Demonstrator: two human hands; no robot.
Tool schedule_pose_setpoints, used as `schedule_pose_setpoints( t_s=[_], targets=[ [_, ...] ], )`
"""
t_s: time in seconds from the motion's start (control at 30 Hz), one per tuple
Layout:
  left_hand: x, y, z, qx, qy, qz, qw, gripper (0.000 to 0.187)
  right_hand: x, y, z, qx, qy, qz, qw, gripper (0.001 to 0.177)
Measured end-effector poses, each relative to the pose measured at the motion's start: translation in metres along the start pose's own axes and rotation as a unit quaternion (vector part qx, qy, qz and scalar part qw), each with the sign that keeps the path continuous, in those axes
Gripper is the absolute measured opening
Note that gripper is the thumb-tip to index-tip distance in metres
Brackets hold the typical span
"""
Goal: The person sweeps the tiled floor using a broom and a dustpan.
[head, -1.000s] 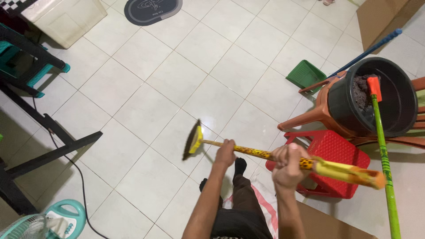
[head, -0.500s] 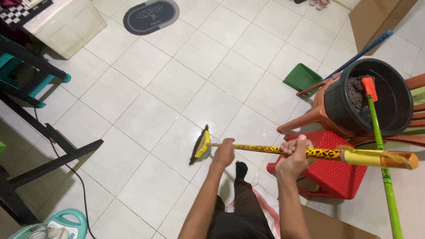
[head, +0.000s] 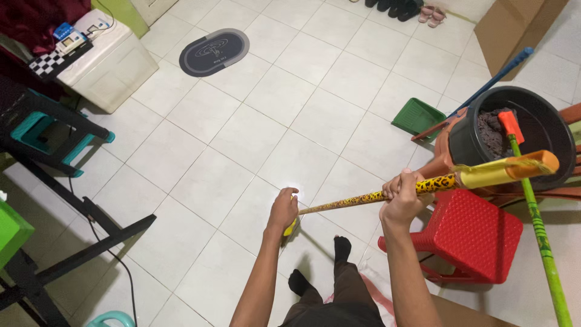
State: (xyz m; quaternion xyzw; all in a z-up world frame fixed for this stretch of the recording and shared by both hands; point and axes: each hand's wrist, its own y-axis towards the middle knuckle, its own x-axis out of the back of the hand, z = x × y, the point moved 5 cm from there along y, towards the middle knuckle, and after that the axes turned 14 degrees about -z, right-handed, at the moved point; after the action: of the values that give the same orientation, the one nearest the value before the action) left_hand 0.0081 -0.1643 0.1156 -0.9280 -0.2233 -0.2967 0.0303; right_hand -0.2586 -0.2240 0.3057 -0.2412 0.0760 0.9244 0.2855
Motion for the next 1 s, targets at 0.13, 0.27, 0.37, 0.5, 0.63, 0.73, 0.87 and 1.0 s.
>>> schedule_pose_setpoints(
  t_s=[0.13, 0.27, 0.37, 0.5, 0.63, 0.73, 0.87, 1.0],
  targets=[
    [0.006, 0.016, -0.007, 0.012, -0.036, 0.010, 0.999, 0.025, -0.008, 0.005, 0.014, 0.044, -0.021, 0.011, 0.999, 0.039],
    [0.001, 0.041, -0.020, -0.031, -0.042, 0.021, 0.998, 0.025, -0.010, 0.023, 0.036, 0.080, -0.038, 0.009, 0.996, 0.040],
    [0.008, 0.070, -0.036, -0.071, -0.055, 0.048, 0.995, 0.024, -0.010, 0.048, 0.054, 0.109, -0.047, -0.001, 0.993, 0.040],
    [0.037, 0.131, -0.079, -0.150, 0.022, 0.112, 0.982, 0.024, -0.004, 0.094, 0.069, 0.112, -0.077, -0.083, 0.987, 0.035],
    [0.052, 0.204, -0.138, -0.165, 0.016, 0.118, 0.979, 0.025, 0.002, 0.143, 0.086, 0.106, -0.058, -0.108, 0.987, 0.037],
    [0.014, 0.242, -0.170, -0.124, -0.149, 0.050, 0.980, 0.026, -0.004, 0.176, 0.094, 0.145, -0.095, -0.112, 0.979, 0.039],
    [-0.090, 0.261, -0.189, 0.088, -0.305, 0.099, 0.943, 0.027, -0.026, 0.230, 0.087, 0.123, -0.061, -0.102, 0.985, 0.038],
    [-0.162, 0.274, -0.217, 0.043, -0.238, 0.133, 0.961, 0.026, -0.034, 0.286, 0.071, 0.098, -0.064, -0.090, 0.989, 0.036]
  ],
)
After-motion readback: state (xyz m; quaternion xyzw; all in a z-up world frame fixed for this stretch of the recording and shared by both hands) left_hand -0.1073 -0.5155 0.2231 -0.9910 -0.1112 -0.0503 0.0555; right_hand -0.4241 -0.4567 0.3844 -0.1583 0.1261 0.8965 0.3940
